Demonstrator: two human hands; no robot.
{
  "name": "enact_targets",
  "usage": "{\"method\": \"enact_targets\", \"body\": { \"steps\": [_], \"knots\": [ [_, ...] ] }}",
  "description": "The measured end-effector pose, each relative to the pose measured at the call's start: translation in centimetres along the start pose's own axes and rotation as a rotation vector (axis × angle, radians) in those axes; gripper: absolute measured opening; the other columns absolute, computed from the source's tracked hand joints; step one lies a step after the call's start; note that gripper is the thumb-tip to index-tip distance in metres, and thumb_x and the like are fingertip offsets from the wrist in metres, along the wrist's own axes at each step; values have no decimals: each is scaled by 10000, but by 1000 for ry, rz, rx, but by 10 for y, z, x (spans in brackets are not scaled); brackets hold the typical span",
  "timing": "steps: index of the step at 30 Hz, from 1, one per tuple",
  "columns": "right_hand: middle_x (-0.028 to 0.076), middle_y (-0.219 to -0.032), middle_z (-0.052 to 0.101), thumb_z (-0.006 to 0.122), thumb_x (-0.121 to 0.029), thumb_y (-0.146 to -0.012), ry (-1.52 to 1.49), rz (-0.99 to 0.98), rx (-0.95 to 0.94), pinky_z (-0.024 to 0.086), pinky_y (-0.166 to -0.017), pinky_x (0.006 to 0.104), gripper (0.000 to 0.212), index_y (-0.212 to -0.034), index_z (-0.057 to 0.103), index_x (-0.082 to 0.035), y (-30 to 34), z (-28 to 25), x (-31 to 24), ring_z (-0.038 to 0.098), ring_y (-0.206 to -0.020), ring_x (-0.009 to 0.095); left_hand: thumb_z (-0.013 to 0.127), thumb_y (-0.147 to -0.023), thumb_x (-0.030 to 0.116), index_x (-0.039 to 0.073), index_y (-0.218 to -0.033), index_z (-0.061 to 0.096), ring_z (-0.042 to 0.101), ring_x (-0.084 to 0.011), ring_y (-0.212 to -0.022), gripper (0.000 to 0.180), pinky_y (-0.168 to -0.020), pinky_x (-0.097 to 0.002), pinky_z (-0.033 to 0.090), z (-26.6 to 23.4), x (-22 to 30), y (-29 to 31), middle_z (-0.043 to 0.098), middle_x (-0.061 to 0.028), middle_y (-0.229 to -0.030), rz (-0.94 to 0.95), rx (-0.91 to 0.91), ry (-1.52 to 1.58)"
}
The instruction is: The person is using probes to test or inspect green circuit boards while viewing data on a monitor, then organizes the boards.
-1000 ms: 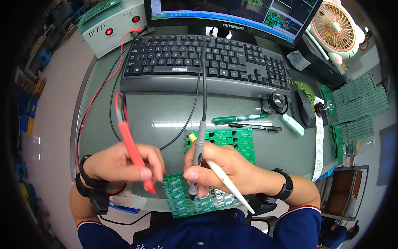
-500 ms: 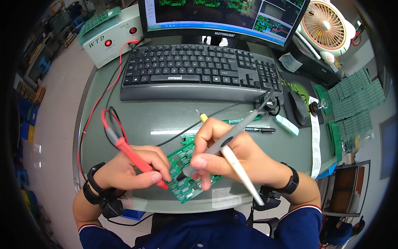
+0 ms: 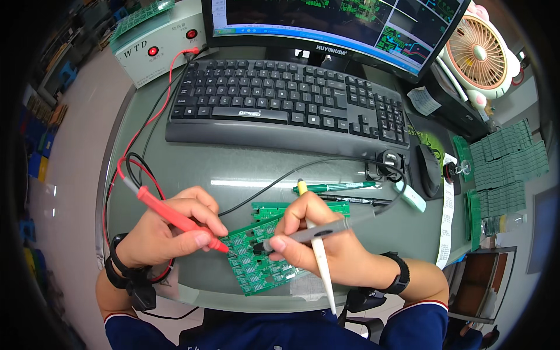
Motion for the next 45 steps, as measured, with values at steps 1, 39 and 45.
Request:
{"method": "enact_targets", "body": {
  "steps": [1,39,45],
  "knots": [
    [66,-808,594,632,-93,-894,75,-52,-23,523,-619,237,241,-920,397,-48,1,-2,3,614,-736,83,613,-872,104,-15,-962,644,570,-124,-798,152,-710,-257,487,2,2,-1,511,-84,-992,-15,25,-18],
    [23,-713,555,696,-83,-849,360,-302,-32,372,-495,233,232,-837,465,-60,-3,-4,9,494,-589,67,662,-802,43,61,-950,669,558,-131,-877,149,-756,-257,460,9,0,-3,550,-55,-952,74,56,-289],
    [29,-726,566,684,-93,-860,360,-276,-3,376,-483,213,225,-862,461,-62,-2,-4,8,509,-583,54,664,-803,45,60,-944,669,559,-131,-874,142,-754,-254,460,9,0,-3,551,-57,-952,62,58,-280]
  ]
}}
Point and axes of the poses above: each hand's wrist, its own y-axis away from the middle knuckle, its own z-axis out of the palm, x = y × z, the point moved 1 cm from there along -y, towards the middle knuckle
